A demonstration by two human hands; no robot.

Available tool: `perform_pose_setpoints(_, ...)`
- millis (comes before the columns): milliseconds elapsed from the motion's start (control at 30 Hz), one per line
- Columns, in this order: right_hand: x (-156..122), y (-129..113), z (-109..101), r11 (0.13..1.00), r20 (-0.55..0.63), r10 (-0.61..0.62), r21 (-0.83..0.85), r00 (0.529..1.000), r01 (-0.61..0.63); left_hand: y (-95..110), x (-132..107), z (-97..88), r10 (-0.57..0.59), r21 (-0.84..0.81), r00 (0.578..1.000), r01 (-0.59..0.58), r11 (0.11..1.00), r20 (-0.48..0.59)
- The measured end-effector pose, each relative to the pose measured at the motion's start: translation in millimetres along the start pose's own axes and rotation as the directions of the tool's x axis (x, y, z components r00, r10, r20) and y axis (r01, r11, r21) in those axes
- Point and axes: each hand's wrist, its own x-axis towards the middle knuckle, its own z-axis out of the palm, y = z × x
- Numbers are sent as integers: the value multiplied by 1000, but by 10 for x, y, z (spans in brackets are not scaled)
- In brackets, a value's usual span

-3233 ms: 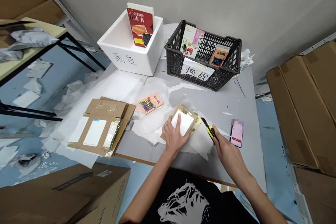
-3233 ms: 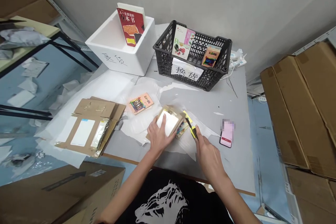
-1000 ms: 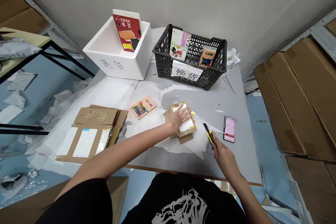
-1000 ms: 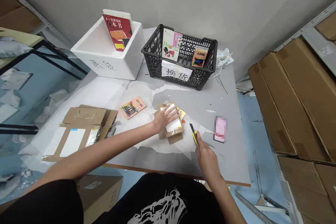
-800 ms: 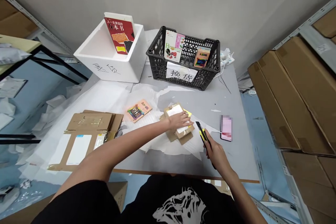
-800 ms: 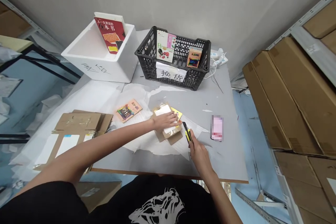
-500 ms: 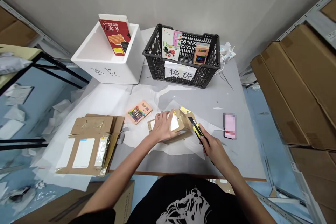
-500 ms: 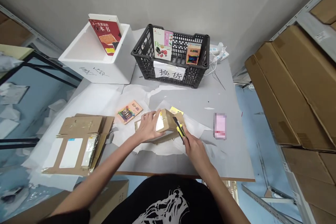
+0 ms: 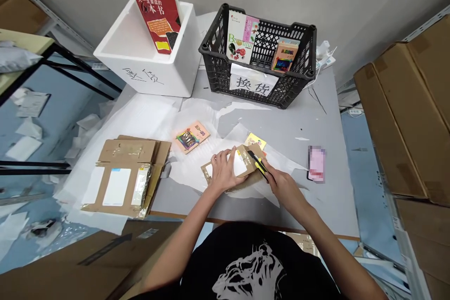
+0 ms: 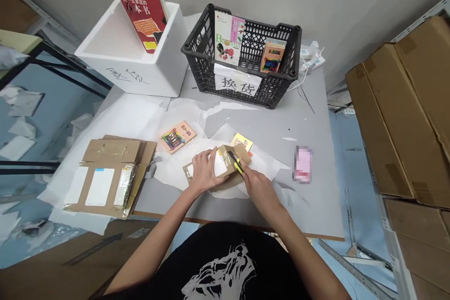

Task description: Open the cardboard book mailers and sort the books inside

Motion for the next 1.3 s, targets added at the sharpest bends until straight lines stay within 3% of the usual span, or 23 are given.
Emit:
perform_pose_setpoints(333, 15, -20, 48, 996, 2, -61, 64, 998, 60, -123, -90, 11, 28, -41, 995, -32, 999, -92)
perform_pose_setpoints(600, 24, -77, -8, 990, 54, -36, 141, 998, 28, -153, -113, 1, 44, -59, 992, -51, 997, -121)
perform_pose_setpoints(867, 51, 15, 55, 990, 17, -124, 72, 992, 122, -167, -112, 9, 49, -62, 989, -57, 996, -137)
perform_pose_setpoints(1300, 29, 24, -95, 988, 112, -135, -54, 985, 142, -107, -109, 13, 46, -72, 989, -57, 996, -142)
